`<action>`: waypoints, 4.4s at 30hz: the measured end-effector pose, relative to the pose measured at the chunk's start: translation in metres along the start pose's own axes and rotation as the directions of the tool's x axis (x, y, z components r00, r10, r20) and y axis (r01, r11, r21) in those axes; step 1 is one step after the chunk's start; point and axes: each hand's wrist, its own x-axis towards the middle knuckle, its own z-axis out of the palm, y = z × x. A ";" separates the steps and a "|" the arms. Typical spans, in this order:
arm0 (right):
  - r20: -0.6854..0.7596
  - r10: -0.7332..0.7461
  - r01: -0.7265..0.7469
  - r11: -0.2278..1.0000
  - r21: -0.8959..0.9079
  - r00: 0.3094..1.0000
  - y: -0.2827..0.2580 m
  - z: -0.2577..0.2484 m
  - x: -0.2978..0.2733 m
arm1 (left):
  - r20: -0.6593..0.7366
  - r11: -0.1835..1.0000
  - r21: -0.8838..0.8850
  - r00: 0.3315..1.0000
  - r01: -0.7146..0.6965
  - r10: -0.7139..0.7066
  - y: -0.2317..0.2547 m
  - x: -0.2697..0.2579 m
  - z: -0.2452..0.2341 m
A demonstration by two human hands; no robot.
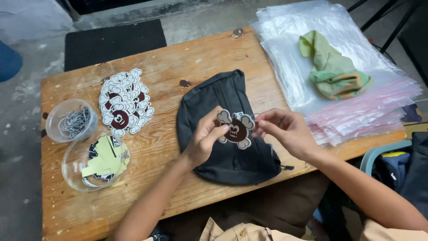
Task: The person removes a black bag from a plastic bag, wipes it with a cloth, and attaches a sticker keychain to the zipper. They then wipe a new plastic bag with the cloth, place the bag inside, and seal it.
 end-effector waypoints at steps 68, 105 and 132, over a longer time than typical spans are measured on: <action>0.191 -0.262 0.319 0.853 -0.414 0.946 0.013 0.009 -0.016 | 0.053 0.896 0.444 0.999 -0.017 -0.007 0.016 -0.013 0.022; 0.214 0.083 0.050 0.834 -0.550 0.973 0.008 -0.041 -0.034 | 0.271 0.745 0.644 0.963 -0.173 -0.010 -0.006 0.014 0.067; 0.275 -0.025 0.204 0.737 -0.644 0.961 0.000 -0.045 -0.034 | 0.147 0.875 0.473 0.988 -0.105 0.039 -0.015 0.016 0.086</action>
